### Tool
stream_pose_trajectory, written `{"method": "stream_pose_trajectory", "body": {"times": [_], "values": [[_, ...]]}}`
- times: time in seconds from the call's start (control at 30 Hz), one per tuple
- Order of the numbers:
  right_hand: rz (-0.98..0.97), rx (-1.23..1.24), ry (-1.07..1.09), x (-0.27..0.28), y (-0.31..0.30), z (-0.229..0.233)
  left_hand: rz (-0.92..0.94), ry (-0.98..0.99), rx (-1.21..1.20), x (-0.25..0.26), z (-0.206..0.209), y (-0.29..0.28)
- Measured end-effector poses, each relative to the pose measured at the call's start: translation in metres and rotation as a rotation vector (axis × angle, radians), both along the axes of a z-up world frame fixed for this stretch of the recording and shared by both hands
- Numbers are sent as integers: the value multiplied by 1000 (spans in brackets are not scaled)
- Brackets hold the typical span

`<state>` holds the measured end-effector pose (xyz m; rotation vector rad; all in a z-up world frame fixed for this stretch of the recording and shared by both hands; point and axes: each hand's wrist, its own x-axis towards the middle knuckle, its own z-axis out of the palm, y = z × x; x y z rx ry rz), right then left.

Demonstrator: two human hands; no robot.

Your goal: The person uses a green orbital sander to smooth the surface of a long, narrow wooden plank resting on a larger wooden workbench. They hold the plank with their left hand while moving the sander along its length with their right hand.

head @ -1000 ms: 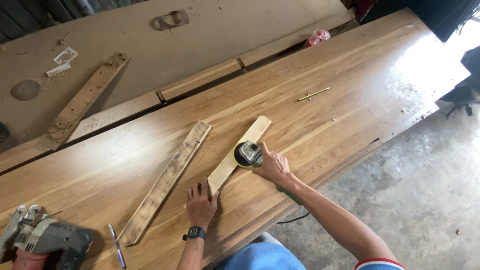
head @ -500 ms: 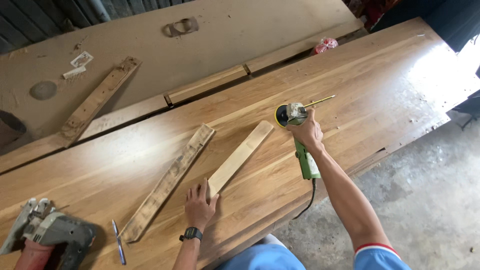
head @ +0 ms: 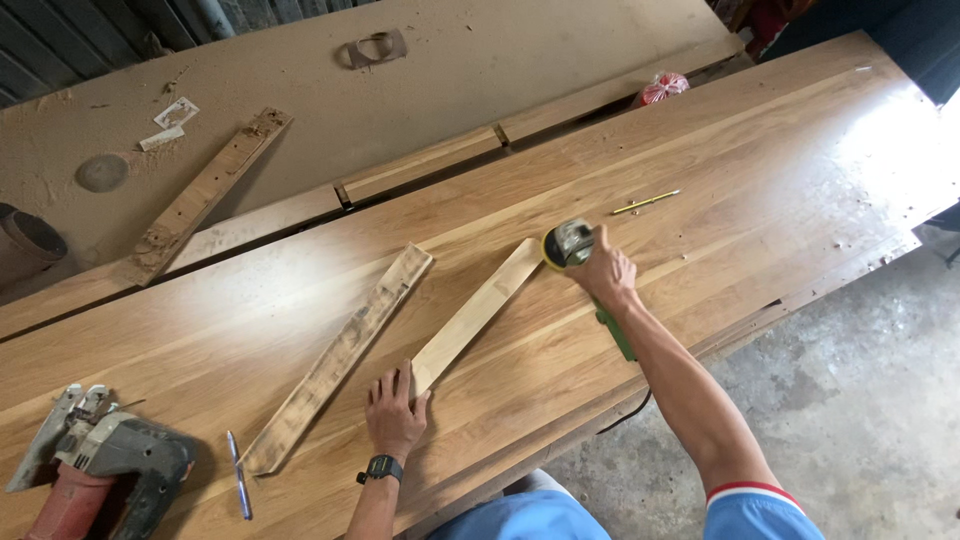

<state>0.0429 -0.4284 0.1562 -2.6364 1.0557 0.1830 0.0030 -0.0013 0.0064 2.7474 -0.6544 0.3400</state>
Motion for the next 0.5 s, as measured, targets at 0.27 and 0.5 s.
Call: {"method": "stream_pose_trajectory", "body": {"times": [0.27, 0.5], "values": [[107, 88, -65, -5, 20, 6, 15, -6, -3, 3, -9, -2], [-144, 120, 1, 2, 2, 35, 137, 237, -83, 0, -16, 7]]}}
